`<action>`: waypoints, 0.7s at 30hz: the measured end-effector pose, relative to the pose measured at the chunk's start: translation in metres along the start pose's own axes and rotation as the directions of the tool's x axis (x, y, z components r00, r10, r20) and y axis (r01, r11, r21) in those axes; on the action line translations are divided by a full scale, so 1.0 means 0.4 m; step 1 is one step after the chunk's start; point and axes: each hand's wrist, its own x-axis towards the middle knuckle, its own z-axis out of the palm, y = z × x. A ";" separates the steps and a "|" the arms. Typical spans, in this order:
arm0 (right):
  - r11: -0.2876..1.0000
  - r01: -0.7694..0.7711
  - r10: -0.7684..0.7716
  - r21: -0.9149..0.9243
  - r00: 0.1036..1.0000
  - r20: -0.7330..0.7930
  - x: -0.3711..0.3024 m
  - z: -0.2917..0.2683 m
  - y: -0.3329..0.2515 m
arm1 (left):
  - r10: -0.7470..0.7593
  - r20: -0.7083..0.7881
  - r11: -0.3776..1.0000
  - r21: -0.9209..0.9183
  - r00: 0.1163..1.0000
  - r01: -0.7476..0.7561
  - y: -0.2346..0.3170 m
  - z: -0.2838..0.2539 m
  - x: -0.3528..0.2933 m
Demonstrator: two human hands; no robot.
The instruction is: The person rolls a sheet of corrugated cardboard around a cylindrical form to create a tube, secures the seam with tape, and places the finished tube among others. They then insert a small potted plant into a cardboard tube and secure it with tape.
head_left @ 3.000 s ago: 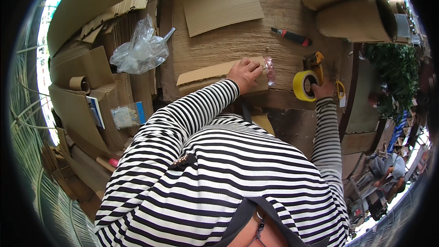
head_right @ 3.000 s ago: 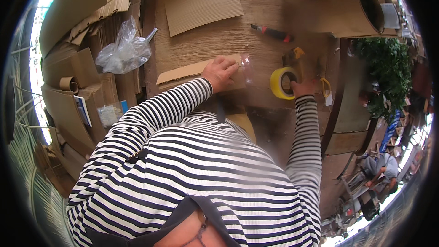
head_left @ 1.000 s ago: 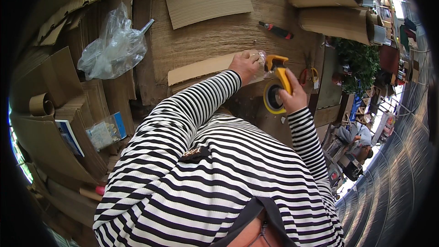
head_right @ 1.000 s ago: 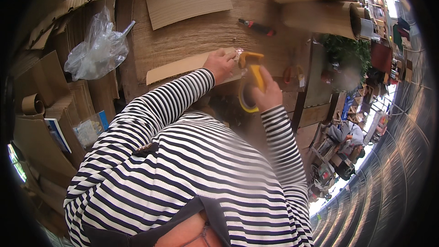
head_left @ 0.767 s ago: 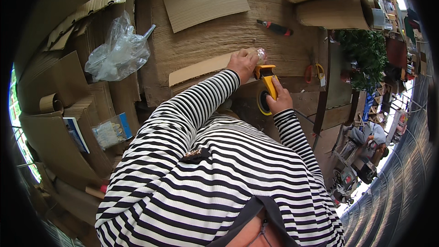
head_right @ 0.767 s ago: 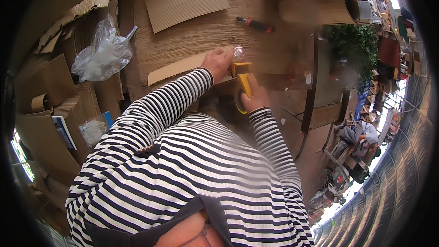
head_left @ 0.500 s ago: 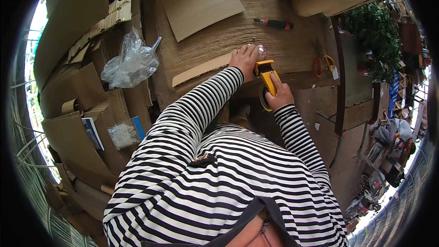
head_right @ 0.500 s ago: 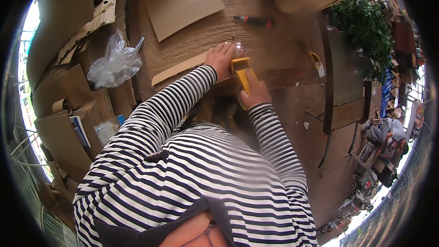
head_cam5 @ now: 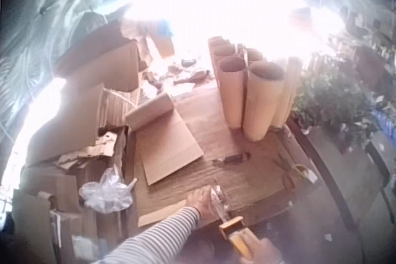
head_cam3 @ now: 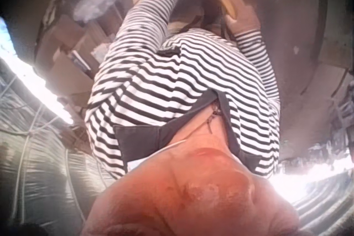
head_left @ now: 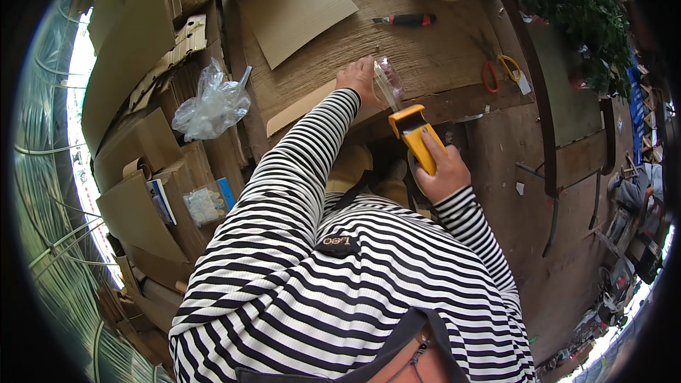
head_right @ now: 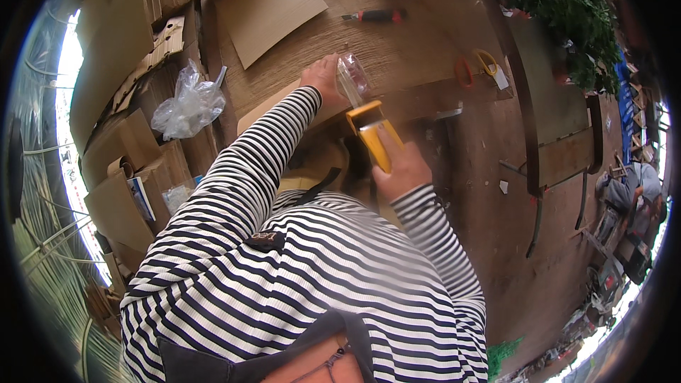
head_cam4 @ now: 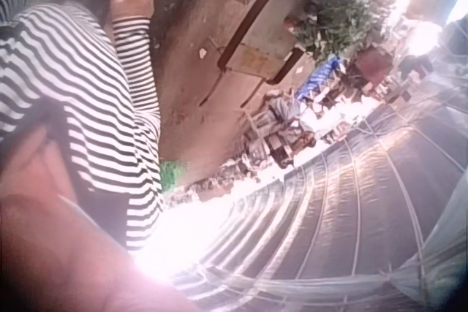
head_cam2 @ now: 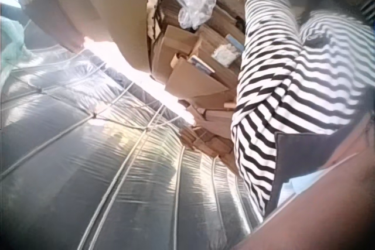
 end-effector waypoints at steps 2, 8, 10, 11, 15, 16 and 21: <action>0.998 -0.030 0.032 -0.056 0.999 0.032 -0.050 0.017 0.045 | 0.022 -0.079 1.000 -0.004 0.997 -0.023 -0.006 0.021 0.001; 0.966 -0.112 0.175 -0.232 0.947 0.269 0.099 0.149 0.130 | 0.053 -0.088 0.998 -0.020 0.995 -0.055 -0.005 0.000 0.011; 0.963 -0.108 0.180 -0.248 0.940 0.290 0.159 0.173 0.128 | 0.063 -0.068 0.997 -0.037 0.996 -0.066 -0.018 0.001 0.016; 0.960 -0.108 0.186 -0.257 0.936 0.301 0.179 0.186 0.128 | 0.066 -0.059 0.997 -0.046 0.996 -0.069 -0.020 0.000 0.017; 0.968 -0.062 0.117 -0.243 0.969 0.217 0.220 0.232 0.139 | 0.085 -0.037 0.994 -0.071 0.996 -0.087 -0.044 0.005 0.041; 0.968 -0.050 0.102 -0.246 0.974 0.201 0.223 0.240 0.141 | 0.084 -0.005 0.993 -0.087 0.996 -0.084 -0.052 -0.002 0.054; 0.958 -0.015 0.051 -0.286 0.992 0.118 0.232 0.248 0.127 | 0.119 0.084 0.983 -0.153 0.989 -0.105 -0.100 -0.027 0.110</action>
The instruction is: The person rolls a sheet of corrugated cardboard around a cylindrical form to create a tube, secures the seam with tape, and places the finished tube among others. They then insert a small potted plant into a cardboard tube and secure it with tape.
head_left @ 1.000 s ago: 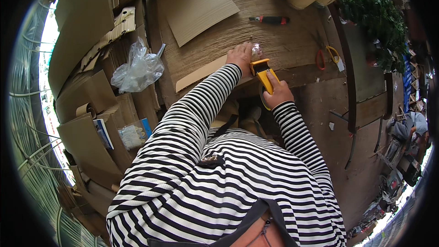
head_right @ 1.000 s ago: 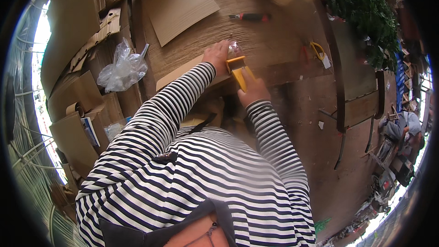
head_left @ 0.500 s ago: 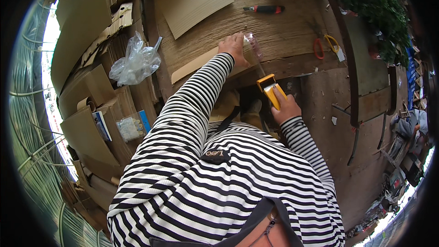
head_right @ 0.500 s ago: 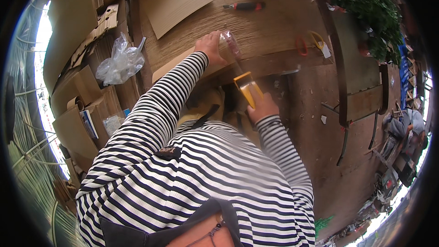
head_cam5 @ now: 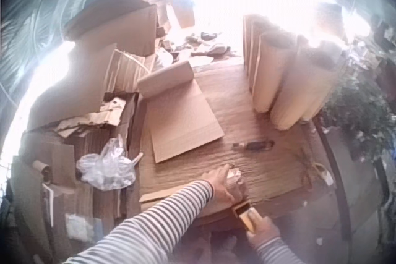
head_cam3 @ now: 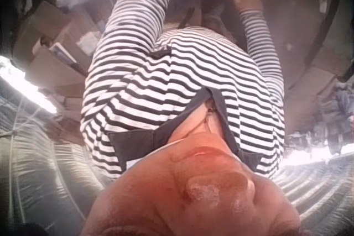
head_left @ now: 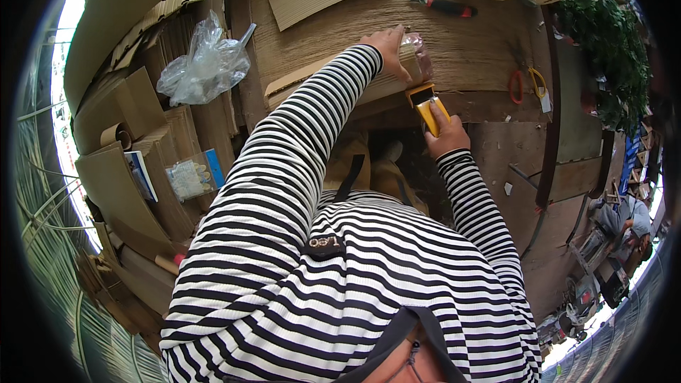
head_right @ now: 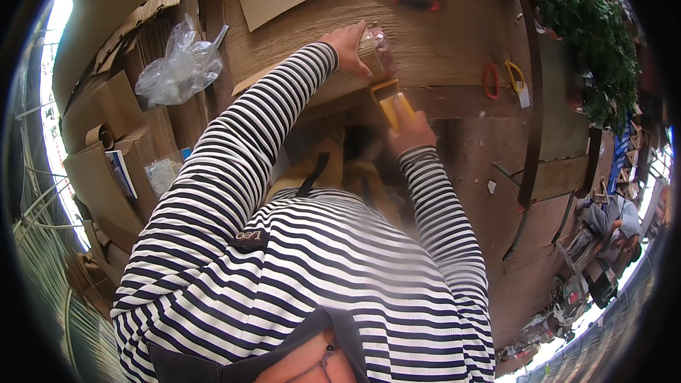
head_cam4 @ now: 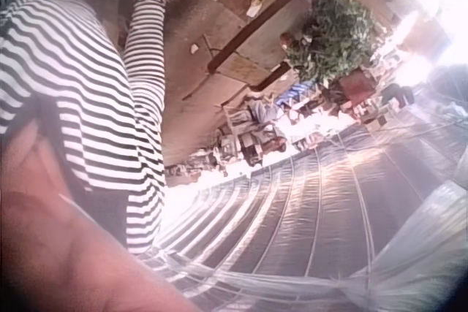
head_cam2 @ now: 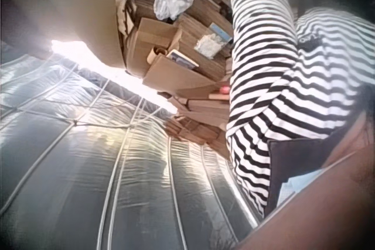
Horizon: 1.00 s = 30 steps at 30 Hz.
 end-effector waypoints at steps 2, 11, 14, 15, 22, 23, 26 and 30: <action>1.000 -0.002 0.003 -0.012 1.000 0.018 0.000 0.001 0.003 | 0.067 -0.117 0.998 0.005 0.991 -0.067 -0.001 0.032 -0.016; 0.999 0.008 -0.005 -0.044 0.998 0.062 -0.004 0.007 0.013 | 0.270 -0.689 0.956 0.108 0.673 -0.273 -0.008 0.214 -0.148; 0.999 0.012 -0.010 -0.042 0.999 0.035 -0.008 0.012 0.024 | 0.276 -0.789 0.910 0.030 0.549 -0.414 0.005 0.267 -0.218; 0.999 0.024 -0.023 -0.040 1.000 0.021 -0.005 0.014 0.026 | 0.236 -0.761 0.878 -0.099 0.604 -0.468 0.000 0.313 -0.239; 0.995 0.082 -0.084 -0.059 0.996 -0.022 0.008 0.046 0.069 | -0.316 0.338 -0.708 -0.706 0.887 0.017 0.120 0.610 -0.183; 0.994 0.096 -0.097 -0.053 0.995 -0.024 0.012 0.045 0.072 | -0.327 0.348 -0.766 -0.642 0.879 -0.031 0.122 0.619 -0.158; 0.989 0.129 -0.131 -0.076 0.991 -0.026 0.006 0.043 0.067 | -0.347 0.402 -0.881 -0.449 0.848 -0.148 0.127 0.645 -0.102; 0.988 0.118 -0.118 -0.097 0.993 -0.001 0.007 0.035 0.071 | -0.349 0.482 -0.921 -0.334 0.804 -0.199 0.138 0.631 -0.070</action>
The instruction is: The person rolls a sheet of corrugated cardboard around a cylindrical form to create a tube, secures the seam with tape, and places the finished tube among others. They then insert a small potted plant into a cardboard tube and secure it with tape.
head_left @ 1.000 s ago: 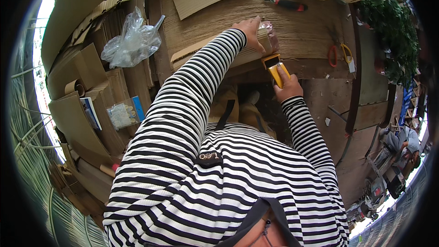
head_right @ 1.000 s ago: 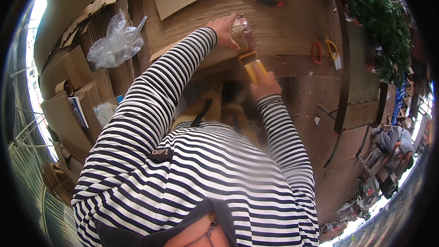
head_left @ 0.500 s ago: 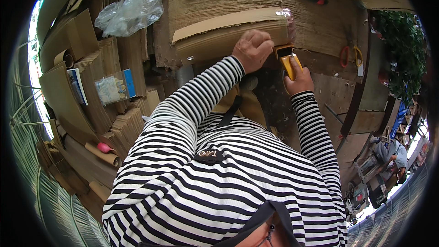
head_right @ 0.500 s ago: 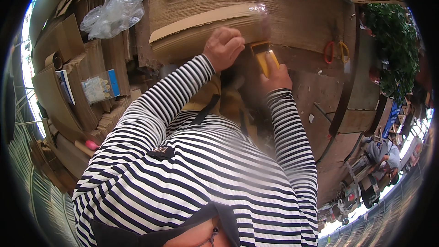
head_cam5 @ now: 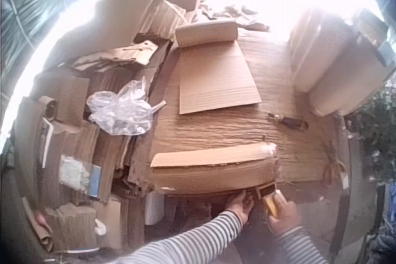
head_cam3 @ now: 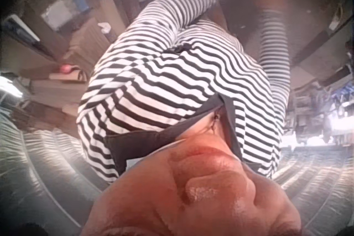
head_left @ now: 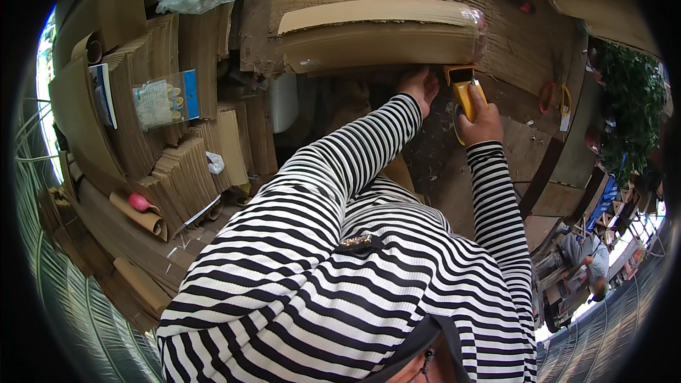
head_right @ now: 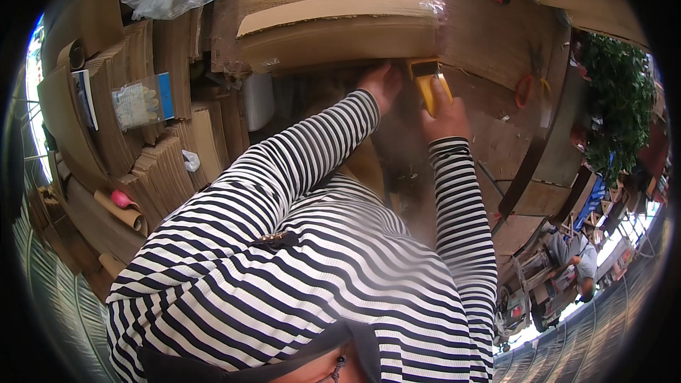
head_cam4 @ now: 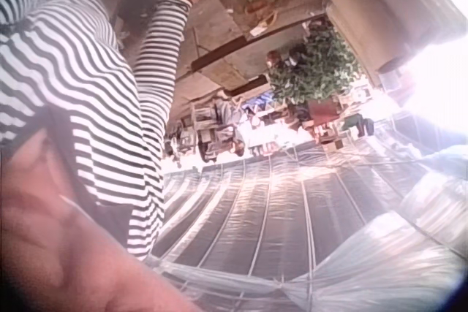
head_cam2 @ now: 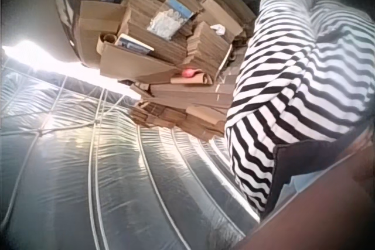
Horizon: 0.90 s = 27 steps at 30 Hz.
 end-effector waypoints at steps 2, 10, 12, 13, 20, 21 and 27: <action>0.999 0.002 -0.002 -0.033 1.000 0.017 0.002 -0.013 -0.006 | 0.013 -0.011 0.997 -0.081 1.000 -0.014 -0.002 0.010 0.009; 0.994 -0.022 0.034 -0.103 0.992 0.119 0.053 -0.150 -0.091 | 0.124 0.029 0.982 -0.144 0.992 -0.119 0.059 0.106 -0.047; 0.992 -0.043 0.060 -0.115 0.987 0.146 0.080 -0.199 -0.124 | 0.237 0.055 0.971 -0.057 0.970 -0.234 0.085 0.155 -0.124; 0.993 -0.046 0.063 -0.109 0.986 0.151 0.094 -0.224 -0.143 | 0.306 0.110 0.950 0.028 0.946 -0.311 0.089 0.166 -0.142; 0.995 -0.064 0.078 -0.082 0.981 0.180 0.249 -0.356 -0.239 | 0.515 0.659 -0.055 0.663 0.548 -0.746 0.227 0.262 -0.141; 0.994 -0.069 0.082 -0.084 0.983 0.164 0.269 -0.368 -0.246 | 0.459 0.713 -0.216 0.668 0.529 -0.712 0.257 0.289 -0.172; 0.994 -0.082 0.095 -0.075 0.977 0.188 0.366 -0.435 -0.296 | 0.019 0.995 -0.886 0.064 0.101 -0.458 0.428 0.451 -0.157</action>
